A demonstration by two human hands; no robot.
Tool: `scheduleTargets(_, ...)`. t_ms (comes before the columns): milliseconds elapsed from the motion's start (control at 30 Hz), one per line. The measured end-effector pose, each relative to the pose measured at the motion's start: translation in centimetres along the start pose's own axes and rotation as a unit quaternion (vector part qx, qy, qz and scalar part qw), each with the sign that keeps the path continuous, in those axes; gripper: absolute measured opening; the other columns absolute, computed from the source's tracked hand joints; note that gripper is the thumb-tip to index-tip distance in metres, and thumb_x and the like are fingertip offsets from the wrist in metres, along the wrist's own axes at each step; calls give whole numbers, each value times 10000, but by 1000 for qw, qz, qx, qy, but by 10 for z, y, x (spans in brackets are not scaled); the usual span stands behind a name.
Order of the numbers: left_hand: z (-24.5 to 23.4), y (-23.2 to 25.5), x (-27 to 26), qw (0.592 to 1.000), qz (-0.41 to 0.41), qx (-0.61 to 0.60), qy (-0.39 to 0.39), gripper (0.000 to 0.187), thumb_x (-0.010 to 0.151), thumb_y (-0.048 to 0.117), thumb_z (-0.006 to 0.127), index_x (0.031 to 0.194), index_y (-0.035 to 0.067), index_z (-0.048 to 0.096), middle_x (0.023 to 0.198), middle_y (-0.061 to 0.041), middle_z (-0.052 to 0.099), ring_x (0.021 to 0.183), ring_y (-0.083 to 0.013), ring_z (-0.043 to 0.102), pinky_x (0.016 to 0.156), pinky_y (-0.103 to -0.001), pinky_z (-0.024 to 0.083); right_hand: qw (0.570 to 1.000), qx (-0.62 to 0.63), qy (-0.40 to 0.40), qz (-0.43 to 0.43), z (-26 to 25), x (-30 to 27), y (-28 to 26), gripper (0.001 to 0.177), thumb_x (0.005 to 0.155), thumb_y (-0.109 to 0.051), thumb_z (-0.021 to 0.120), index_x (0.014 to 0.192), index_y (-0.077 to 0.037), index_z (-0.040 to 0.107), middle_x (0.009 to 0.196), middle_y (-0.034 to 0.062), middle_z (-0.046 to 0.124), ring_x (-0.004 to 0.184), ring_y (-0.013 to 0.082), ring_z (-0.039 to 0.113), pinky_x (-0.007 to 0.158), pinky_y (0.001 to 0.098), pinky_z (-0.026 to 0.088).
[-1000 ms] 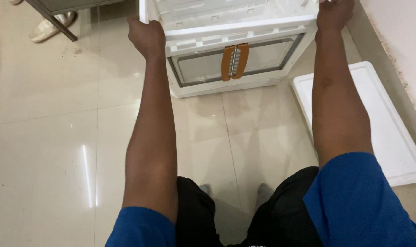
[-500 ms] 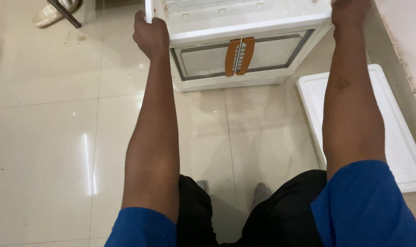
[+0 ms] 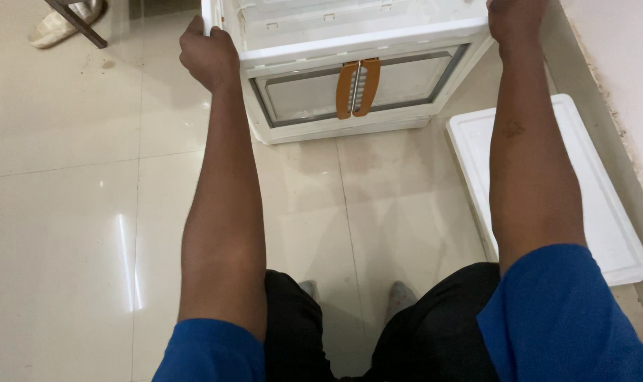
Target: The person assembles a white cooler by unfolding its sides, inserting a frame, and attaching the lid. They repeat the process for a second cooler, stacking the finished units.
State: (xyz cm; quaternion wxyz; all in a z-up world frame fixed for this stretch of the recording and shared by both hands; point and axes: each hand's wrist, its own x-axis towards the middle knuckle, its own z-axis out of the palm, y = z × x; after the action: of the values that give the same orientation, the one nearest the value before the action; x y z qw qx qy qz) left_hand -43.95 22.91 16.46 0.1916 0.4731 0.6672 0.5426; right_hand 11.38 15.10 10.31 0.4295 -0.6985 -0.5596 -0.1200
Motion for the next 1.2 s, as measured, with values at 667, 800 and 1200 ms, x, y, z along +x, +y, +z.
scheduleTargets(667,-1,0,-2,988,-47,-145,22,389,741,88,590,1085,2,750,929,-143,828,786,-222,816,746,-366,634,902,354,-93,230,-34,-22,-9,205,930,-72,740,1080,-18,613,1022,41,613,941,185,556,873,360,447)
scheduleTargets(800,10,-4,1,987,-11,-156,44,383,743,89,592,1072,16,775,956,-128,831,816,-208,817,769,-363,632,900,370,-86,215,-29,-17,-13,228,914,-52,730,1105,-24,609,1057,38,610,989,190,561,930,350,445)
scheduleTargets(1200,3,-13,6,985,-16,-172,5,337,761,75,592,1002,2,816,847,-97,833,722,-190,775,666,-341,601,791,560,-133,206,-40,-27,-5,333,867,8,700,1180,-43,598,1162,27,601,1134,206,573,1102,322,441)
